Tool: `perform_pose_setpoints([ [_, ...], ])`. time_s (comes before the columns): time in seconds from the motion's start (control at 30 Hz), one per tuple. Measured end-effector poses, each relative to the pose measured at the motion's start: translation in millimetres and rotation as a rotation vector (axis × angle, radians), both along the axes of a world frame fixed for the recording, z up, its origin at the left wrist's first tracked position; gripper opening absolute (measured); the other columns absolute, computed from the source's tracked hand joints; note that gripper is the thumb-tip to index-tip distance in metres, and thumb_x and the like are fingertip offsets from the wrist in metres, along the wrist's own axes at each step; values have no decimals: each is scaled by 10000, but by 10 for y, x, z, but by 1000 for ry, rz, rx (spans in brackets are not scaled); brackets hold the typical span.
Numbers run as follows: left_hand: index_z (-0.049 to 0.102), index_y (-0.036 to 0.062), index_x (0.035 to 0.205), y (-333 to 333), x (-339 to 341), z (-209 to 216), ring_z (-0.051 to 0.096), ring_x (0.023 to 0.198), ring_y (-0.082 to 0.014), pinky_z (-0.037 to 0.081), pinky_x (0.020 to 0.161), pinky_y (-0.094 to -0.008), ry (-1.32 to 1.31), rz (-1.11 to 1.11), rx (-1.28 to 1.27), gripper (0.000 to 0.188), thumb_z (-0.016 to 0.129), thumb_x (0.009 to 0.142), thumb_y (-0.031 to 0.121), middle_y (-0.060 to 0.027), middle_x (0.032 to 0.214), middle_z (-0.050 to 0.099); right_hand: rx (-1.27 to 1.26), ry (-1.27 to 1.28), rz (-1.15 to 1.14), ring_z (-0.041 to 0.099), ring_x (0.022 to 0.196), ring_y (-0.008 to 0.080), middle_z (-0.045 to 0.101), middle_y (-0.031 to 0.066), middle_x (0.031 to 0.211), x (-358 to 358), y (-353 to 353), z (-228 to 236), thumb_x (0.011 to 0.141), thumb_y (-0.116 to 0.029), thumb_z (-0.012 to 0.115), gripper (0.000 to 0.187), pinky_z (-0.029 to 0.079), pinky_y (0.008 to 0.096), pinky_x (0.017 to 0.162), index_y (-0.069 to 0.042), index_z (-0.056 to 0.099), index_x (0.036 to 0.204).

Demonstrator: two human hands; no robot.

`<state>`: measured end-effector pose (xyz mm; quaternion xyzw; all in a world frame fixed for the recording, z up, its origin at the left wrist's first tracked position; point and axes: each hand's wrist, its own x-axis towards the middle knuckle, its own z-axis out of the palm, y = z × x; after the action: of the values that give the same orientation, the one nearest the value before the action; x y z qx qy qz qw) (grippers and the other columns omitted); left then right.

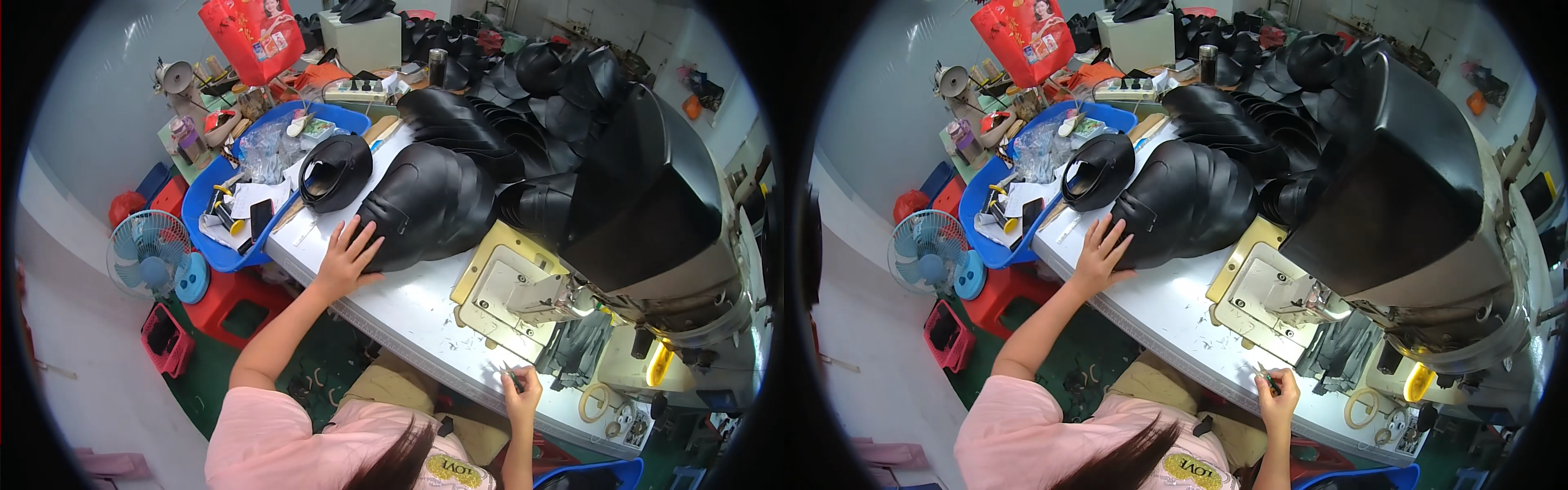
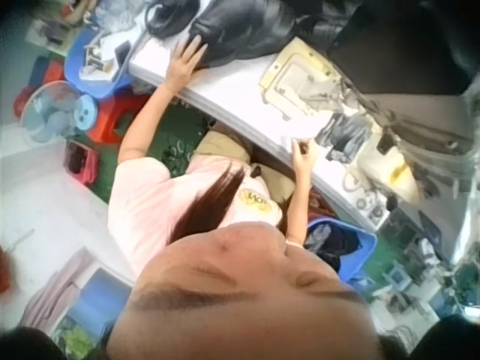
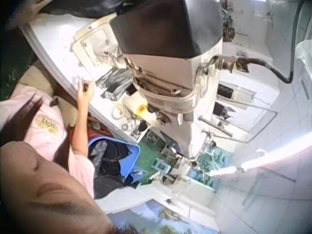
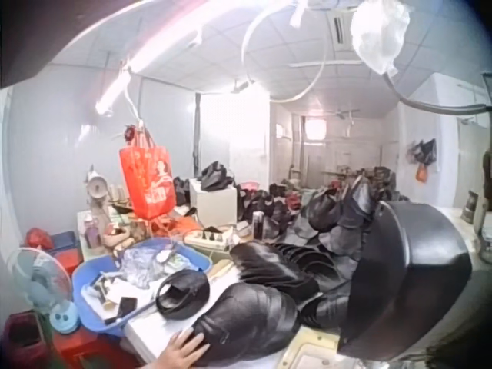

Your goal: The person operates an industrial sewing machine to stitch black leather shoe uppers. They repeatedly pick up a shoe part, align it under the machine's needle, and sew a seam along the edge. After each stitch, the person removes the shoe, inspects the seam, and places it on a pile of finished parts before picking up the next one.

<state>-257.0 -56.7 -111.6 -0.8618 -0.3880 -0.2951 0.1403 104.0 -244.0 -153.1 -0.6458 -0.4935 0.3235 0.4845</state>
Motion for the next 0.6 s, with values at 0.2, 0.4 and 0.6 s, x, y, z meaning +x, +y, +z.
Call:
perform_pose_setpoints([
  [0.2, 311, 43, 1289, -52, -105, -201, 253, 1244, -399, 185, 1005, -501, -283, -121, -15, 689, 576, 770, 411, -230, 1334, 283, 28, -100, -93, 500, 568, 90, 536, 58, 640, -69, -42, -11, 700, -21, 663, 175, 398, 213, 522, 9, 498, 749],
  [0.4, 350, 28, 1234, 638, -260, -32, 422, 1103, -243, 316, 957, -362, -1454, -68, -175, 391, 443, 894, 195, -130, 1215, 404, 122, -176, -47, 547, 578, 150, 562, 93, 658, -48, -18, 6, 676, -66, 696, 230, 433, 249, 546, 14, 524, 807],
  [0.6, 199, -68, 1247, 1969, -1128, 97, 374, 1155, -346, 391, 945, -412, -2312, 181, -886, 677, 613, 795, 218, -245, 1231, 302, 67, -207, -23, 487, 492, 102, 545, 43, 560, -51, -41, 69, 718, -70, 670, 132, 392, 229, 478, 3, 573, 769],
])
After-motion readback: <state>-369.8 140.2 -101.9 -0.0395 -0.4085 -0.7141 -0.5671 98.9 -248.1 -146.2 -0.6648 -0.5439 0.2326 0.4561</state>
